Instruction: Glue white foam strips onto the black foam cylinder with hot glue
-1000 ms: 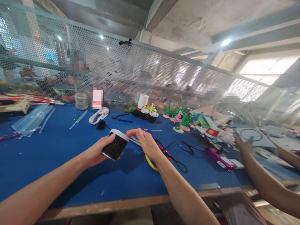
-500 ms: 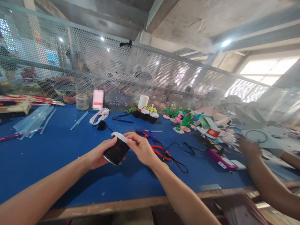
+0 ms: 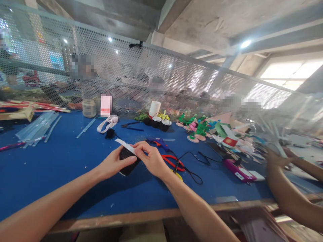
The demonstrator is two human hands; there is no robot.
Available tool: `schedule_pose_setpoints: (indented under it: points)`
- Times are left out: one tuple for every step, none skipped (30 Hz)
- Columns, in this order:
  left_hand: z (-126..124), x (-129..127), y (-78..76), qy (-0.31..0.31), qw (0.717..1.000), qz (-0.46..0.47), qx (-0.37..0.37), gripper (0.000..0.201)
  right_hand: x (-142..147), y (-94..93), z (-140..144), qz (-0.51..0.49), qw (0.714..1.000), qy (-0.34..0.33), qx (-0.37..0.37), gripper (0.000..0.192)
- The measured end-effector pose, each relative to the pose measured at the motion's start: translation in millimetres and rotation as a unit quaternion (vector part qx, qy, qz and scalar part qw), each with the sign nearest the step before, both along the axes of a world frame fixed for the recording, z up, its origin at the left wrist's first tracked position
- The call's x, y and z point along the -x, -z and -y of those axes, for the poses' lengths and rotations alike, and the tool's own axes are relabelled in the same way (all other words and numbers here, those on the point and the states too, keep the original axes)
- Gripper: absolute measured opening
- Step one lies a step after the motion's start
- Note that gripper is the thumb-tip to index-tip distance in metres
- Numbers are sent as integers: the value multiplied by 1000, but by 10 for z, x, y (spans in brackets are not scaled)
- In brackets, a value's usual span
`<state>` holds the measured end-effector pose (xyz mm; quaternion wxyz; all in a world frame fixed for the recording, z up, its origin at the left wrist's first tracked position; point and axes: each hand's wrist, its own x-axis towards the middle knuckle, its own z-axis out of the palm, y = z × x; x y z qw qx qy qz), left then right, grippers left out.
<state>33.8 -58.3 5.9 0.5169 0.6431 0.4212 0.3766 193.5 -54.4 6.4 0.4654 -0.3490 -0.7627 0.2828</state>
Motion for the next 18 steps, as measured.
schedule_pose_setpoints:
  points:
    - [-2,-2,11,-1,1000,-13,-13,56,3,1,2,6,1000,7,-2,19]
    - [-3,-5,25,-5,1000,-20,-22,58,7,3,4,10,1000,15,-6,18]
    - [-4,-6,39,-12,999,-21,-29,59,11,7,5,14,1000,22,-9,18]
    - [-5,-8,51,-21,999,-21,-37,60,17,10,6,17,999,25,-12,18]
    - [-5,-9,62,-31,998,-21,-45,61,23,15,6,21,999,25,-15,19]
    - [-4,-11,67,-39,997,-22,-55,61,28,19,7,24,999,26,-17,21]
    - [-2,-13,68,-45,997,-23,-63,62,32,22,6,27,999,26,-17,23]
    - [1,-15,62,-48,996,-22,-67,61,33,23,4,29,999,26,-15,25]
    - [3,-15,51,-46,997,-17,-62,61,30,21,-1,29,999,24,-9,27]
    - [5,-13,35,-42,998,-8,-45,60,21,16,-9,27,999,22,-1,30]
    - [4,-8,16,-32,999,11,-13,59,7,7,-20,22,1000,17,10,35]
    - [1,2,-4,-13,999,39,31,58,-11,-6,-35,12,1000,12,20,40]
    - [-4,16,-23,12,994,76,84,57,-32,-21,-50,-3,1000,11,27,45]
    - [-13,34,-41,41,982,120,138,56,-53,-38,-66,-22,999,15,32,49]
    - [-24,54,-55,68,966,167,186,56,-73,-55,-78,-40,998,21,33,53]
    - [-37,75,-66,92,947,213,224,55,-88,-70,-87,-54,998,26,32,54]
    - [-51,96,-74,111,928,252,250,55,-99,-82,-90,-63,997,30,30,55]
    - [-64,115,-78,124,913,282,267,54,-104,-91,-87,-66,997,31,27,54]
